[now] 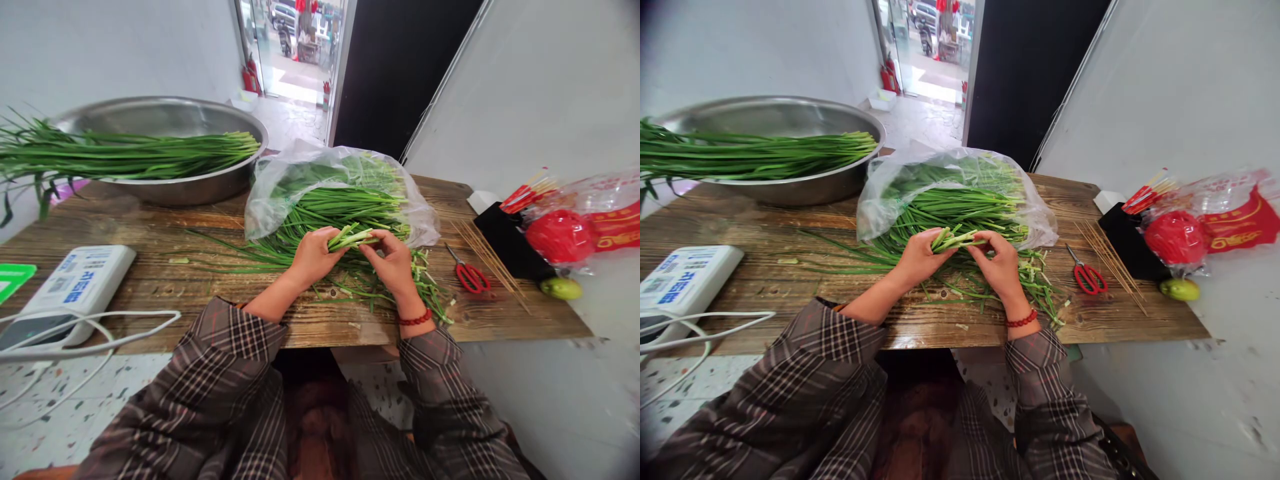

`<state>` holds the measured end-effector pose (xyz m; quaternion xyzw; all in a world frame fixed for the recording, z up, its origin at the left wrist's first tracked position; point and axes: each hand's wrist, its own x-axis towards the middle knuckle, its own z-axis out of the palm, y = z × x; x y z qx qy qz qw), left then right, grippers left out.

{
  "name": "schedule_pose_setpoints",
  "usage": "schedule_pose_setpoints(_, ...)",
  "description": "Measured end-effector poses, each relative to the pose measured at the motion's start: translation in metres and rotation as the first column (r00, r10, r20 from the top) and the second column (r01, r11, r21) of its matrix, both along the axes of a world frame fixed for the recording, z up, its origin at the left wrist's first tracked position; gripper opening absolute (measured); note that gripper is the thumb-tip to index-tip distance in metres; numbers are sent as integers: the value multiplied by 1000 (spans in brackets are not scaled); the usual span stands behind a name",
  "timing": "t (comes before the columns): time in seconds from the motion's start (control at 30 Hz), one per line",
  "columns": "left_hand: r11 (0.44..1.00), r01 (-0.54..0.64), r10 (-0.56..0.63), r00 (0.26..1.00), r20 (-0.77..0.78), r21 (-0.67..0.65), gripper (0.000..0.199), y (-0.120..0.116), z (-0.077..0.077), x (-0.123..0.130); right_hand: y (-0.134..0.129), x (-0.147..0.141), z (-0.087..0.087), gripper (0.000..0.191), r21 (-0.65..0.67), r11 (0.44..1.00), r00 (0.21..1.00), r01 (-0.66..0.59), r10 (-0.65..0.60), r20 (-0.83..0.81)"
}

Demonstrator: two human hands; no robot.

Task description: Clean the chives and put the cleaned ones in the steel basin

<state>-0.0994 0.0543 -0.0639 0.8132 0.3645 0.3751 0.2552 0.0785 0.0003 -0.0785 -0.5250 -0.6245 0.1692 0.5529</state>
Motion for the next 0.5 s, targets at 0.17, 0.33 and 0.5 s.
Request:
schedule_pose_setpoints(0.17,1000,7,-7,1000,-4,0,20,-1,1,-1,-3,-1,7,9,46,999,988,-3,-4,153)
schedule_pose_setpoints(0.33,1000,23,-23,1000,3,5,22,0,0,-1,-3,-2,7,7,45,999,997,-15,11,77)
schedule_pose_setpoints(0.5,1000,30,-30,1000,6,5,21,1,-1,-1,-3,-1,10,5,107,993,991,-52,39,127)
